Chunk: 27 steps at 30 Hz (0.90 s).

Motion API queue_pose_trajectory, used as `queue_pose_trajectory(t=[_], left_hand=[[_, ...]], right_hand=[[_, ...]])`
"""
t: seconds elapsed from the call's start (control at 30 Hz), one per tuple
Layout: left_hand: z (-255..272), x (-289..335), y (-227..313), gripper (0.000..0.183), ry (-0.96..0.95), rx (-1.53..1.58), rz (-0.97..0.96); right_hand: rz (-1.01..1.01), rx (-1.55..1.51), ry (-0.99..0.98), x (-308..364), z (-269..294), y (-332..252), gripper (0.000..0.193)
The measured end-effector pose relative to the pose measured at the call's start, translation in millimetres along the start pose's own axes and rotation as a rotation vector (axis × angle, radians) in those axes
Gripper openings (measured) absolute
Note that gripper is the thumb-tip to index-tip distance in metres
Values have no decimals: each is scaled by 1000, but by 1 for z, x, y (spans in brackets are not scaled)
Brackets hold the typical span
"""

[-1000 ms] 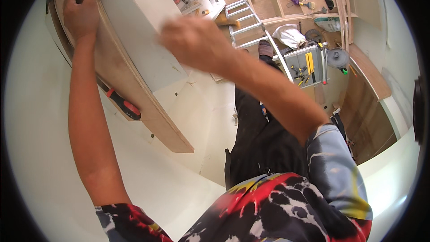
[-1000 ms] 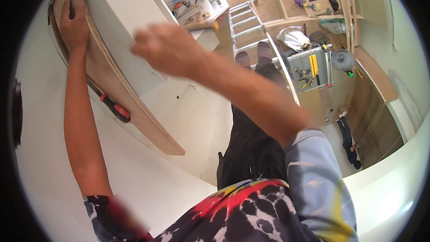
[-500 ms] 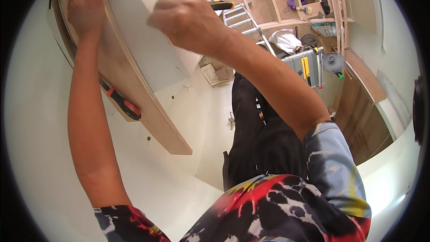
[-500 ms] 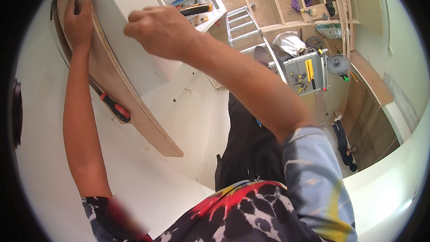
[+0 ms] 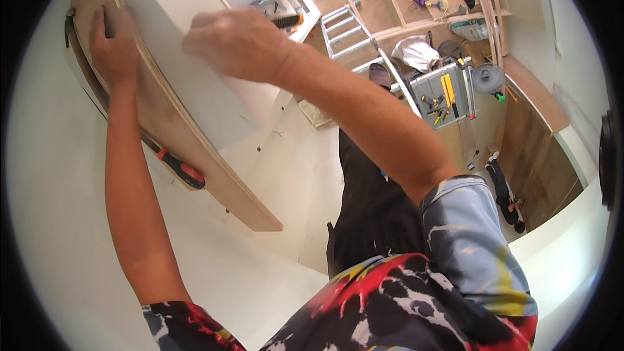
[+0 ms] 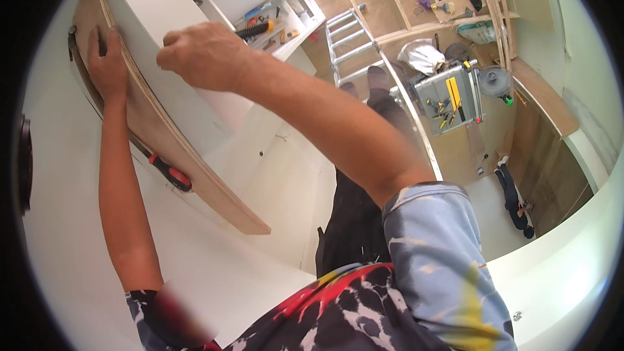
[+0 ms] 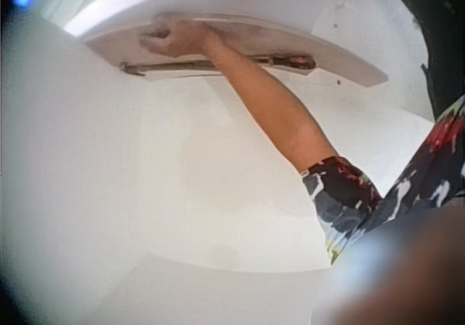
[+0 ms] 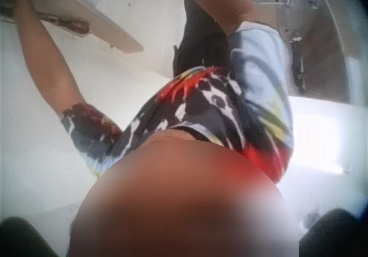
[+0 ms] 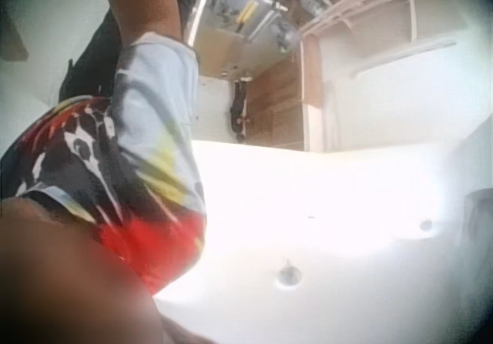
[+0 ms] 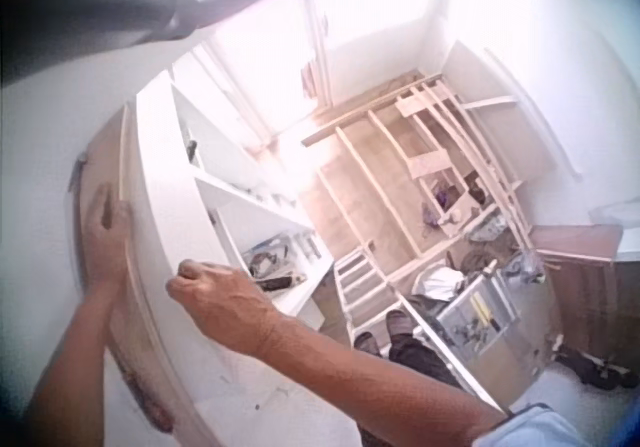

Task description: The person is installing a white cabinet on a wall. They use a utility knife to score the cabinet's edge, then a hammer to tap it into place. The person adjusts the cabinet's position and secures it to the wall.

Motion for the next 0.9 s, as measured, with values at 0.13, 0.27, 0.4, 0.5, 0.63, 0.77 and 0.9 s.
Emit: queue_pose_trajectory(t=[0.13,0.27,0.4,0.5,0.63,0.77,0.9], left_hand=[[0,-1,1,66,-12,5,-37],[1,-1,2,67,-31,10,27],[1,-1,8,69,-45,34,63],[2,0,12,69,-52,35,85],[4,2,11,70,-63,4,116],[3,0,10,70,-74,3,109],[3,0,12,71,-61,29,83]], right_hand=[[-2,20,47,31,19,-21,12],[-40,-58,-205,86,66,-64,19],[-77,-62,-51,65,68,-49,20],[-32,-104,101,11,30,-18,15],[-10,25,-129,-27,-13,2,16],[44,87,-155,22,26,-34,8],[-43,-85,-419,92,62,-70,13]])
Point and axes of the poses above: each hand's wrist, its own x-axis away from the middle knuckle, its own z-axis out of the back of the hand, y = z × x, the point moved 5 cm from there along -x, towards the middle knuckle, and after that the axes turned 10 degrees about x, right-handed, at the moved point
